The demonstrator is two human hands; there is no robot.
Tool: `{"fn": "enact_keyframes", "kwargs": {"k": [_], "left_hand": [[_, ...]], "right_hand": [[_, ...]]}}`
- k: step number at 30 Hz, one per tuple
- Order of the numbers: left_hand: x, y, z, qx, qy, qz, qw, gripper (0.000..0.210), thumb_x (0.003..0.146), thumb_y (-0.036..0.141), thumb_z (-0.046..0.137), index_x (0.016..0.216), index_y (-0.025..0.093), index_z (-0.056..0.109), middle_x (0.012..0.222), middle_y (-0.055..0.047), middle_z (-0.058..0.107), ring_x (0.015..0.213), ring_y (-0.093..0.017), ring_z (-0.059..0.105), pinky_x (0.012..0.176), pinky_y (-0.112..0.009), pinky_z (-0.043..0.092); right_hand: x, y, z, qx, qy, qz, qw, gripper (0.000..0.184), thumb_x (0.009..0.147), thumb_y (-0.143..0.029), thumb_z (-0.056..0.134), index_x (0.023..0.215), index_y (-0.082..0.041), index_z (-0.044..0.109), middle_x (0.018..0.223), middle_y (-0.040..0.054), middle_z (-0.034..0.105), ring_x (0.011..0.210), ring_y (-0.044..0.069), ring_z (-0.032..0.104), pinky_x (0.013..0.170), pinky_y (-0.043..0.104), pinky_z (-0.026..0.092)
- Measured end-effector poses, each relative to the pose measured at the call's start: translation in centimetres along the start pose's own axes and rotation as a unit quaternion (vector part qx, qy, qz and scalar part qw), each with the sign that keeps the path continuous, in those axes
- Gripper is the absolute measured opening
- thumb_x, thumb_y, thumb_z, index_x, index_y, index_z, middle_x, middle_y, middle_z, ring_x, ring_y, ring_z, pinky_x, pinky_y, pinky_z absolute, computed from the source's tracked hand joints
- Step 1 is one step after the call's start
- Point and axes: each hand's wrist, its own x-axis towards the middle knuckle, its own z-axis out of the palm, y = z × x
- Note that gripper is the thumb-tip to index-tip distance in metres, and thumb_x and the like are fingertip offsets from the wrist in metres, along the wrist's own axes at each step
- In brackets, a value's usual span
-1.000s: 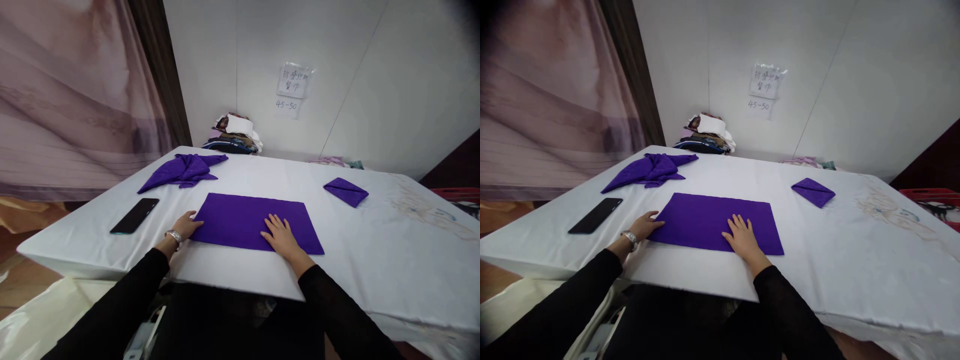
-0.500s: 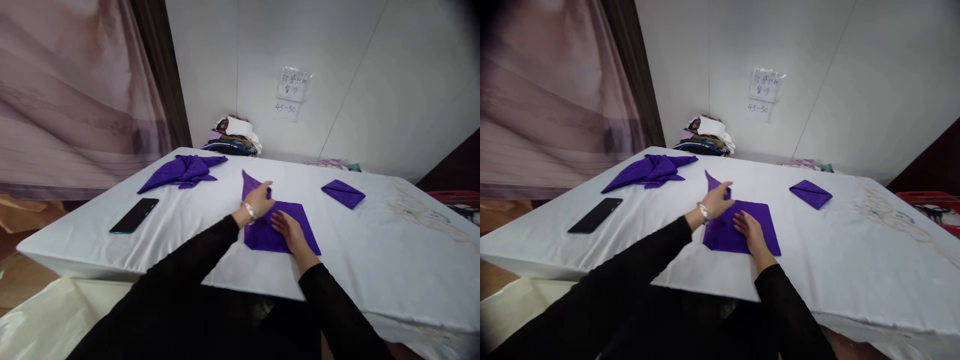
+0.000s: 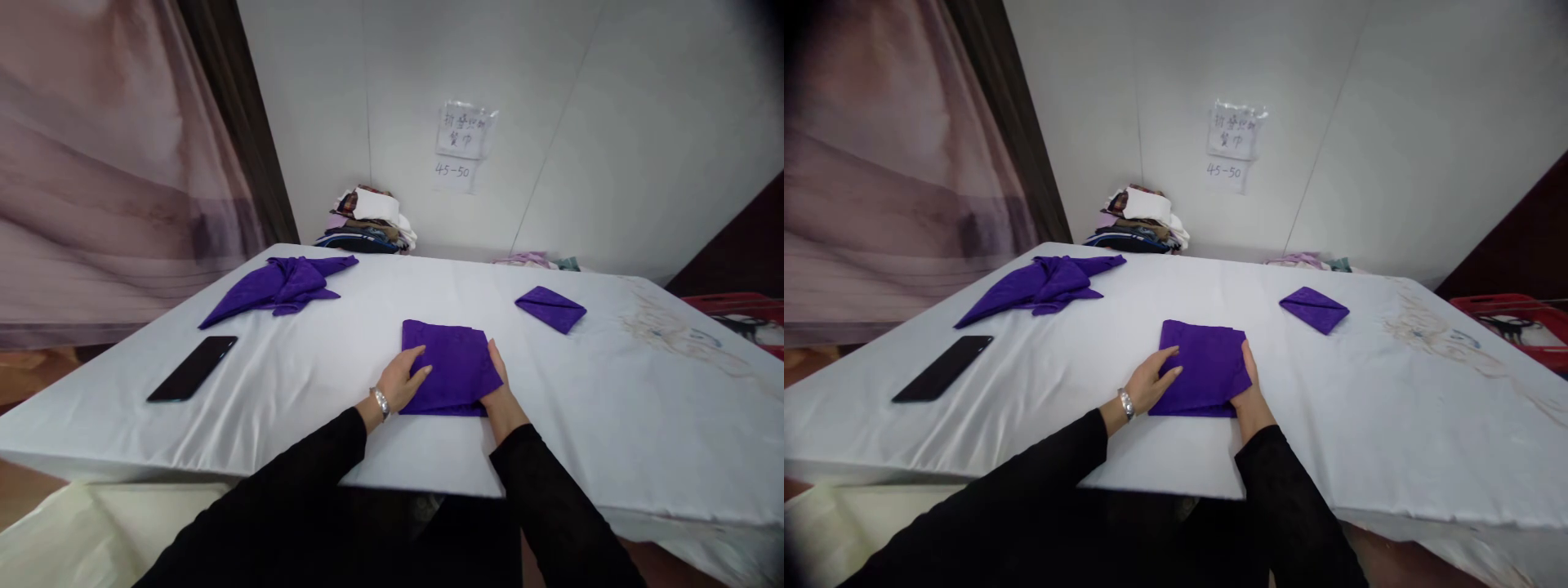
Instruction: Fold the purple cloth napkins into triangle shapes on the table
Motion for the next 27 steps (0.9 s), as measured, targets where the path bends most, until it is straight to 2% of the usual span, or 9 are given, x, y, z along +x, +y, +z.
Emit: {"fn": "enact_keyframes", "kwargs": {"k": [2, 6, 10, 13, 17, 21, 27], "left_hand": [[-0.7, -1.1, 0.1, 0.033, 0.001, 0.01, 0.999, 0.045, 0.087, 0.041, 0.044, 0.126, 0.018, 0.046, 0.128, -0.01, 0.053, 0.12, -0.022, 0.047, 0.103, -0.041, 0.037], [-1.3, -2.1, 0.8, 0.074, -0.035, 0.049, 0.995, 0.048, 0.086, 0.042, 0.045, 0.124, 0.013, 0.049, 0.136, -0.013, 0.046, 0.131, -0.024, 0.033, 0.109, -0.043, 0.029], [-1.2, -2.5, 1.2, 0.082, -0.057, 0.07, 0.993, 0.047, 0.086, 0.043, 0.044, 0.123, 0.014, 0.051, 0.137, -0.013, 0.044, 0.133, -0.025, 0.029, 0.109, -0.044, 0.028], [-1.1, -2.6, 1.1, 0.078, -0.061, 0.071, 0.993, 0.048, 0.087, 0.044, 0.043, 0.123, 0.013, 0.051, 0.138, -0.013, 0.043, 0.134, -0.025, 0.028, 0.109, -0.044, 0.028], [-1.0, -2.6, 1.0, 0.073, -0.052, 0.067, 0.994, 0.048, 0.086, 0.044, 0.044, 0.124, 0.015, 0.05, 0.14, -0.012, 0.041, 0.135, -0.025, 0.025, 0.109, -0.046, 0.029], [-1.0, -2.7, 1.0, 0.079, -0.052, 0.063, 0.994, 0.048, 0.086, 0.044, 0.045, 0.125, 0.017, 0.05, 0.141, -0.01, 0.039, 0.135, -0.025, 0.024, 0.109, -0.045, 0.029], [-0.9, -2.7, 1.1, 0.111, -0.091, 0.059, 0.988, 0.054, 0.085, 0.048, 0.044, 0.125, 0.013, 0.051, 0.142, -0.013, 0.038, 0.136, -0.027, 0.02, 0.11, -0.047, 0.025]], "right_hand": [[0.0, 0.0, 0.0, 0.028, 0.021, -0.003, 0.999, 0.069, 0.085, -0.064, 0.025, 0.122, -0.016, 0.055, 0.107, 0.0098, 0.067, 0.105, 0.028, 0.058, 0.089, 0.044, 0.045], [-0.7, 0.0, -0.6, 0.028, 0.036, -0.002, 0.999, 0.061, 0.085, -0.06, 0.033, 0.117, -0.014, 0.058, 0.103, 0.0104, 0.068, 0.101, 0.028, 0.06, 0.086, 0.043, 0.047], [-1.5, 0.4, -1.0, 0.021, 0.056, 0.019, 0.998, 0.049, 0.083, -0.052, 0.045, 0.113, -0.016, 0.059, 0.102, 0.0081, 0.069, 0.096, 0.024, 0.063, 0.082, 0.038, 0.05], [-1.7, 0.6, -0.9, 0.023, 0.086, 0.023, 0.996, 0.04, 0.076, -0.039, 0.057, 0.11, -0.018, 0.058, 0.099, 0.0057, 0.069, 0.091, 0.023, 0.064, 0.08, 0.035, 0.051], [-1.6, 0.3, -1.3, -0.002, 0.114, 0.005, 0.993, 0.039, 0.068, -0.024, 0.06, 0.106, -0.018, 0.058, 0.094, 0.0044, 0.071, 0.088, 0.023, 0.065, 0.079, 0.035, 0.051], [-2.5, -0.4, -2.3, -0.032, 0.112, -0.015, 0.993, 0.043, 0.069, -0.028, 0.056, 0.111, -0.019, 0.058, 0.1, 0.0049, 0.069, 0.091, 0.024, 0.064, 0.077, 0.035, 0.052], [-4.1, -0.5, -3.0, -0.063, 0.101, -0.038, 0.992, 0.048, 0.074, -0.035, 0.054, 0.121, -0.022, 0.053, 0.114, 0.0027, 0.064, 0.099, 0.023, 0.061, 0.078, 0.034, 0.051]]}}
